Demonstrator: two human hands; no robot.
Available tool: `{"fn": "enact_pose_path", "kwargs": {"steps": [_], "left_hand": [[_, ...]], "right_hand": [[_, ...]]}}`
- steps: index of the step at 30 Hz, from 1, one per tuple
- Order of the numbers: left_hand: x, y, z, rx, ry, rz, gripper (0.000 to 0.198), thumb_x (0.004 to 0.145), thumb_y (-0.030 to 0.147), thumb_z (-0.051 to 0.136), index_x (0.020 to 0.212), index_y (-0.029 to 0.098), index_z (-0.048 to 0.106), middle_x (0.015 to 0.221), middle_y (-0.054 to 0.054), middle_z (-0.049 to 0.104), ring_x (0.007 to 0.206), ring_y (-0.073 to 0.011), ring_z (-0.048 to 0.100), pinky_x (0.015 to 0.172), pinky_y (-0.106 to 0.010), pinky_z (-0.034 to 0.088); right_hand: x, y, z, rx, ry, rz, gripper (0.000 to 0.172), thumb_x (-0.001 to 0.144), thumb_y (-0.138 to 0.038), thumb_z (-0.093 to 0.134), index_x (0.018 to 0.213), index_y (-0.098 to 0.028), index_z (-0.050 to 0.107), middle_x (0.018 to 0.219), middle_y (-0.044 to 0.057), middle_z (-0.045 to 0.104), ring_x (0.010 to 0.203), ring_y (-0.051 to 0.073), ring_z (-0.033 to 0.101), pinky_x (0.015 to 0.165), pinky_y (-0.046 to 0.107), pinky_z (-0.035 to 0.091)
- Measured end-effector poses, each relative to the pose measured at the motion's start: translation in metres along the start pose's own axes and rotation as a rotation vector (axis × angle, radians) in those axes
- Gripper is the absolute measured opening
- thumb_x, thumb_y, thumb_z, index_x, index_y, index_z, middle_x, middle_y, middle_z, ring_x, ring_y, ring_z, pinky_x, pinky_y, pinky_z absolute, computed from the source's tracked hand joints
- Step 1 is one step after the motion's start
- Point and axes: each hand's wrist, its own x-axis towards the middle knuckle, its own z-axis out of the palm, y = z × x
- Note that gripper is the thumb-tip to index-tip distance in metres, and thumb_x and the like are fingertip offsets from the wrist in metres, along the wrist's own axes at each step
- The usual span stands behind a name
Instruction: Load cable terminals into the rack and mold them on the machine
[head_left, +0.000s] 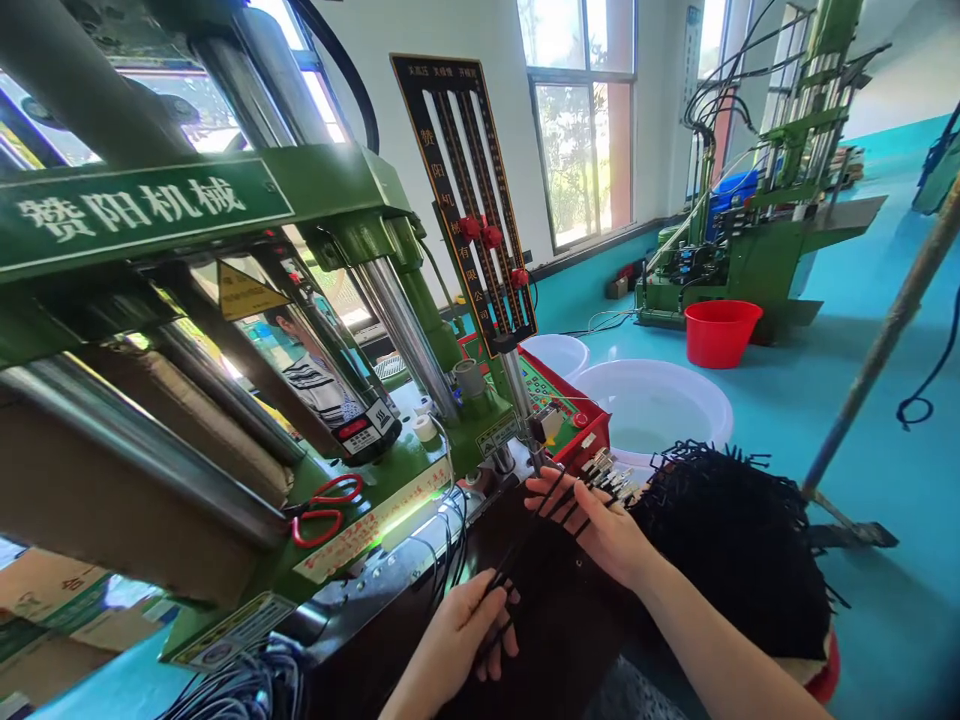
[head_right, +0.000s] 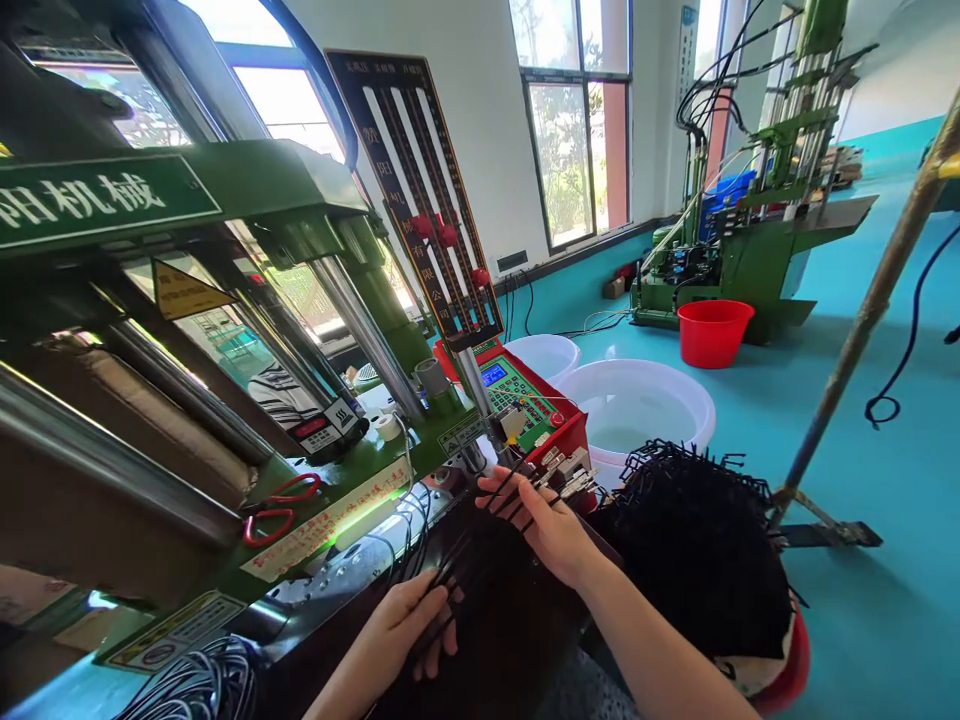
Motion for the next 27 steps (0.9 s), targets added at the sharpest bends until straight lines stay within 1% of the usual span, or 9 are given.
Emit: {"fn": "enact_pose_path", "kwargs": {"steps": [4, 9, 13, 15, 17, 19, 21, 24, 27], "left_hand": [[0.000, -0.001, 0.002, -0.054, -0.008, -0.014, 0.038, 0.081, 0.050, 0.039, 0.081, 0.013, 0.047, 0.054, -0.001, 0.059, 0.032, -0.0049, 0.043, 0.032, -0.016, 0.026], [0.000, -0.004, 0.005, -0.131, 0.034, -0.018, 0.040, 0.078, 0.055, 0.043, 0.079, 0.015, 0.043, 0.056, -0.003, 0.061, 0.036, -0.0075, 0.050, 0.032, -0.016, 0.027], [0.001, -0.007, 0.006, -0.125, 0.038, -0.025, 0.040, 0.078, 0.055, 0.042, 0.079, 0.016, 0.042, 0.060, -0.003, 0.063, 0.039, -0.0086, 0.053, 0.032, -0.016, 0.028], [0.001, -0.007, 0.004, -0.091, 0.051, -0.030, 0.040, 0.079, 0.056, 0.040, 0.079, 0.016, 0.042, 0.060, -0.002, 0.062, 0.036, -0.0072, 0.050, 0.031, -0.016, 0.026], [0.002, -0.006, 0.003, -0.045, 0.079, -0.021, 0.039, 0.080, 0.055, 0.038, 0.077, 0.016, 0.042, 0.056, -0.001, 0.061, 0.031, -0.0048, 0.043, 0.030, -0.016, 0.022], [0.002, -0.005, 0.002, -0.014, 0.103, -0.003, 0.038, 0.081, 0.054, 0.037, 0.076, 0.016, 0.042, 0.053, 0.001, 0.059, 0.029, -0.0031, 0.038, 0.030, -0.016, 0.020], [0.002, -0.004, 0.002, -0.001, 0.111, 0.005, 0.039, 0.081, 0.054, 0.038, 0.076, 0.016, 0.043, 0.052, 0.001, 0.058, 0.029, -0.0029, 0.036, 0.031, -0.016, 0.019], [0.002, -0.003, 0.002, 0.012, 0.117, -0.001, 0.041, 0.079, 0.056, 0.038, 0.079, 0.016, 0.046, 0.052, 0.001, 0.058, 0.030, -0.0034, 0.036, 0.031, -0.017, 0.020], [0.001, -0.003, 0.003, 0.048, 0.102, -0.010, 0.041, 0.080, 0.055, 0.037, 0.082, 0.015, 0.048, 0.054, 0.001, 0.058, 0.032, -0.0041, 0.038, 0.033, -0.017, 0.022]], "right_hand": [[-0.002, -0.006, -0.010, -0.046, -0.011, 0.013, 0.037, 0.087, -0.044, 0.043, 0.110, -0.020, 0.061, 0.107, 0.008, 0.064, 0.104, 0.025, 0.055, 0.097, 0.045, 0.032], [-0.006, -0.004, -0.014, -0.089, 0.025, 0.035, 0.040, 0.085, -0.049, 0.046, 0.113, -0.023, 0.059, 0.114, 0.007, 0.061, 0.106, 0.023, 0.053, 0.096, 0.042, 0.033], [-0.006, 0.002, -0.010, -0.021, 0.169, 0.026, 0.041, 0.085, -0.049, 0.046, 0.111, -0.022, 0.060, 0.120, 0.007, 0.056, 0.103, 0.023, 0.054, 0.092, 0.039, 0.037], [-0.006, 0.006, -0.009, 0.020, 0.246, 0.001, 0.039, 0.084, -0.048, 0.047, 0.110, -0.022, 0.061, 0.120, 0.006, 0.056, 0.101, 0.023, 0.055, 0.089, 0.038, 0.040], [-0.007, 0.008, -0.009, 0.028, 0.289, -0.009, 0.033, 0.082, -0.043, 0.054, 0.104, -0.022, 0.063, 0.109, 0.006, 0.063, 0.094, 0.022, 0.058, 0.085, 0.037, 0.042], [-0.010, 0.009, -0.011, -0.008, 0.316, -0.005, 0.024, 0.077, -0.036, 0.062, 0.094, -0.020, 0.066, 0.087, 0.004, 0.068, 0.081, 0.020, 0.060, 0.080, 0.035, 0.044], [-0.013, 0.008, -0.013, -0.054, 0.341, 0.000, 0.017, 0.073, -0.031, 0.068, 0.084, -0.019, 0.067, 0.071, 0.002, 0.066, 0.070, 0.017, 0.059, 0.073, 0.031, 0.046], [-0.017, 0.007, -0.017, -0.078, 0.322, 0.041, 0.013, 0.069, -0.029, 0.071, 0.075, -0.018, 0.066, 0.067, 0.001, 0.064, 0.064, 0.015, 0.059, 0.064, 0.028, 0.046], [-0.019, 0.006, -0.022, -0.118, 0.310, 0.051, 0.014, 0.068, -0.029, 0.071, 0.067, -0.016, 0.066, 0.067, 0.003, 0.065, 0.063, 0.016, 0.060, 0.062, 0.028, 0.046]]}}
